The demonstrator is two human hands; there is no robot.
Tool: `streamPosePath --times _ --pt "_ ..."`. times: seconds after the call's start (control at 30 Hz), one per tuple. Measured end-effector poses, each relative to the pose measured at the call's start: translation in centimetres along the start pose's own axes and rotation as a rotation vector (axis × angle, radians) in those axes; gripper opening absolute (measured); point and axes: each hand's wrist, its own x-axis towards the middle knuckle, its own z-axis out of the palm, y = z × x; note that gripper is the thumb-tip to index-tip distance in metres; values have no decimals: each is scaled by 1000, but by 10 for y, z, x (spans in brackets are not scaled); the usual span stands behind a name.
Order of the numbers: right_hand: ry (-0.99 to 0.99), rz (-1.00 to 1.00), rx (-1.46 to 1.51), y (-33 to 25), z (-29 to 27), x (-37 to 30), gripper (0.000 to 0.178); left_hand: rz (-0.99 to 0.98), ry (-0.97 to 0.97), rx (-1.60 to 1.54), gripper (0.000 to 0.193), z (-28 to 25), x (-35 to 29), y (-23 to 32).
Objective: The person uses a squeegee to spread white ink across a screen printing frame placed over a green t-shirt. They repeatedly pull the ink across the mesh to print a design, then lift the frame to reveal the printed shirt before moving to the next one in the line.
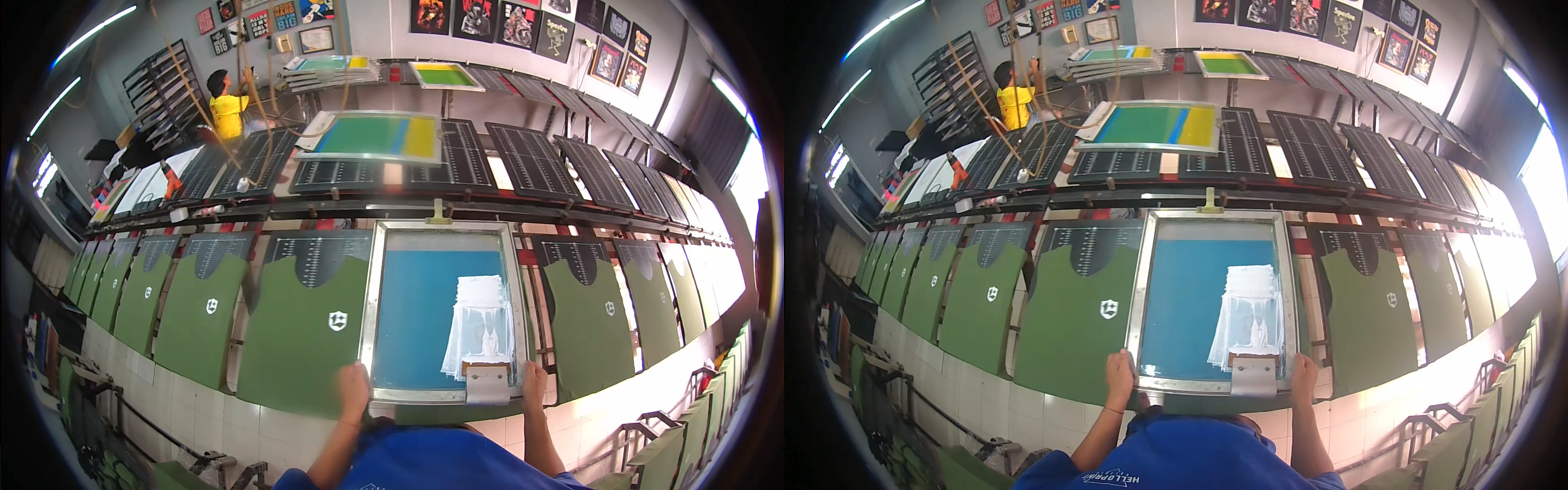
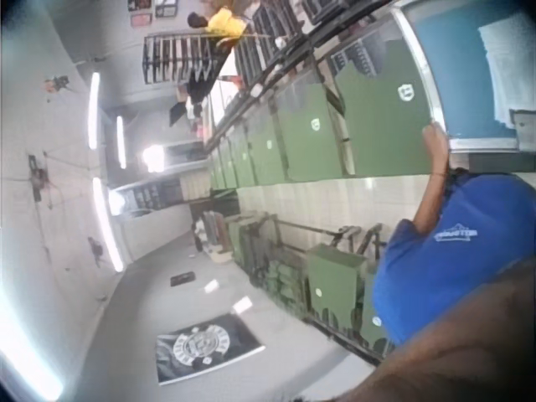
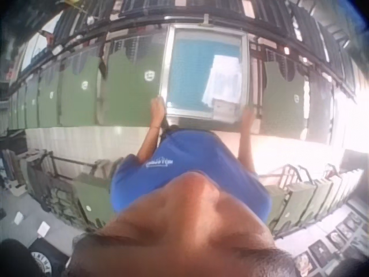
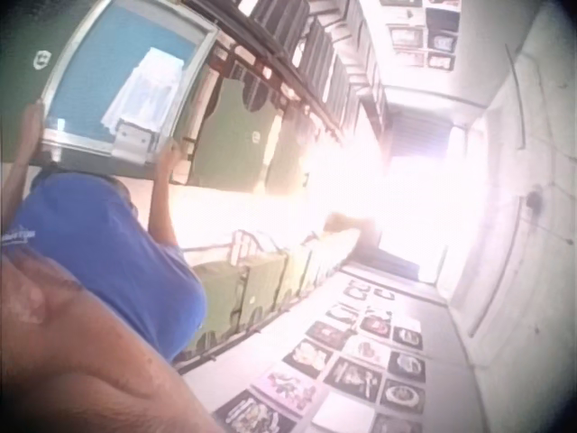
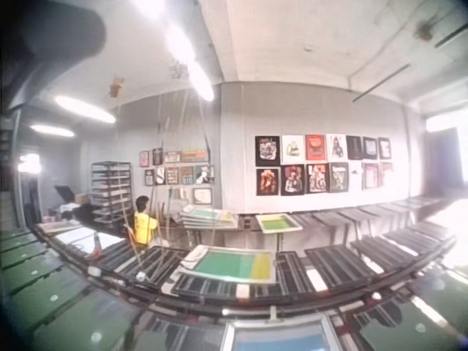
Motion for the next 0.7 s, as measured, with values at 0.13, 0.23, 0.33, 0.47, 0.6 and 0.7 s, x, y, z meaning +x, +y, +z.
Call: streamPosePath --times 0.13,0.23,0.33,0.47,0.6,0.7 --pt "6 -14 29 28 -37 50 35 43 51 -110 44 62 -15 23" --pt "-64 59 100 25 -43 74 34 -49 -150 -28 45 75 -7 20" --pt "-93 59 145 40 -43 94 32 4 6 1 48 89 -11 32" --pt "-120 84 153 48 -38 109 31 -14 -5 58 51 97 -1 7" --pt "-122 75 165 48 -40 111 31 3 -62 49 53 82 3 51" --pt "-147 109 202 33 -35 108 31 -42 -68 -3 52 75 5 60"
